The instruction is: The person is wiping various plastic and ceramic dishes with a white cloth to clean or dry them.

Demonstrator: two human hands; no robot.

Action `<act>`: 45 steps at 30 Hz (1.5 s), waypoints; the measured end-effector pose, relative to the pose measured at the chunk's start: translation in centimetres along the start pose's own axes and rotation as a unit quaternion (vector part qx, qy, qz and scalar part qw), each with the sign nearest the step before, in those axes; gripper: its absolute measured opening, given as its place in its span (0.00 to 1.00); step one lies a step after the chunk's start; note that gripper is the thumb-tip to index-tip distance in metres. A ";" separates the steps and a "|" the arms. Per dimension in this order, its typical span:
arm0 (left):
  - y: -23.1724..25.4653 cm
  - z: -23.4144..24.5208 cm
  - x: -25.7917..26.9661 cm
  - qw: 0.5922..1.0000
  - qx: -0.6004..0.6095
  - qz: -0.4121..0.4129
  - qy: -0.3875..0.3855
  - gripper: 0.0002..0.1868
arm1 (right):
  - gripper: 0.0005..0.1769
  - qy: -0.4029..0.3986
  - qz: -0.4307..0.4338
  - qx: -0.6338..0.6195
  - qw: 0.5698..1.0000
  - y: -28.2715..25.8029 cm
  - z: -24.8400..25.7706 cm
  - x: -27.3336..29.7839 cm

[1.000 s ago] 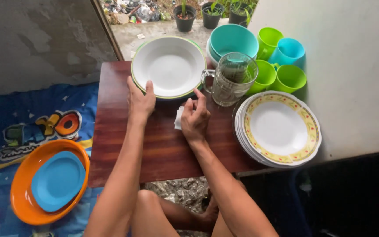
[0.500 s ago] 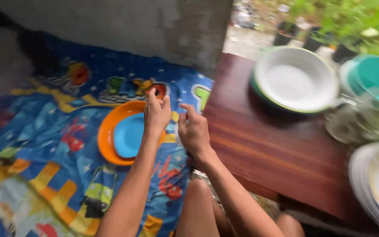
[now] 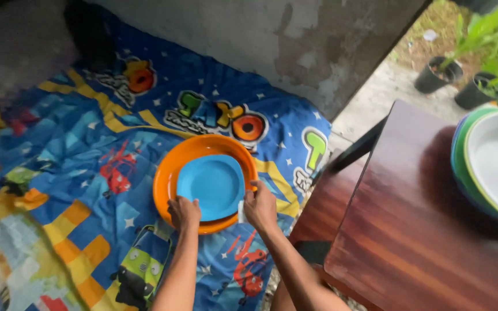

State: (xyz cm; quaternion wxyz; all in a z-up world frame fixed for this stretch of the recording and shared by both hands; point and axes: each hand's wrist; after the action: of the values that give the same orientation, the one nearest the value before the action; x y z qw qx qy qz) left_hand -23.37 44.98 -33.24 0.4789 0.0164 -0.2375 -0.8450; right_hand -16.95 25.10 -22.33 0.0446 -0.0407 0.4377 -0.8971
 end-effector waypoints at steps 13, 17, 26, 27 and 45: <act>-3.8 -6.8 -4.1 0.993 -0.097 0.054 0.031 0.30 | 0.21 -0.037 -0.069 0.014 0.997 2.5 0.3 -1.4; -4.4 -6.3 -5.5 0.995 -0.047 0.083 0.007 0.23 | 0.21 -0.041 -0.079 0.016 0.996 1.6 0.7 -1.3; -3.6 -1.2 -7.9 0.996 0.073 -0.036 0.023 0.20 | 0.18 -0.002 -0.013 0.006 1.000 0.2 0.8 -0.3; -3.6 -0.5 -8.2 0.991 0.106 -0.078 0.015 0.17 | 0.19 0.005 -0.010 0.004 1.000 -0.1 0.8 0.2; 20.7 26.4 15.0 0.853 0.355 -0.354 -0.148 0.27 | 0.20 0.249 0.083 -0.018 0.965 -6.8 31.9 6.5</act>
State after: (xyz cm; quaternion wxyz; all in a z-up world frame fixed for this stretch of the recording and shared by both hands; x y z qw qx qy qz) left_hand -21.59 34.06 1.84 0.0688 0.1431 -0.5670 -0.8083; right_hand -20.09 3.56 2.84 0.0079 0.2202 0.4527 -0.8640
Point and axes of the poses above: each hand's wrist, its own x-axis away from the middle knuckle, its own z-axis out of the back of the hand, y = z × x, and after that the axes turned 2 degrees about x, right-handed
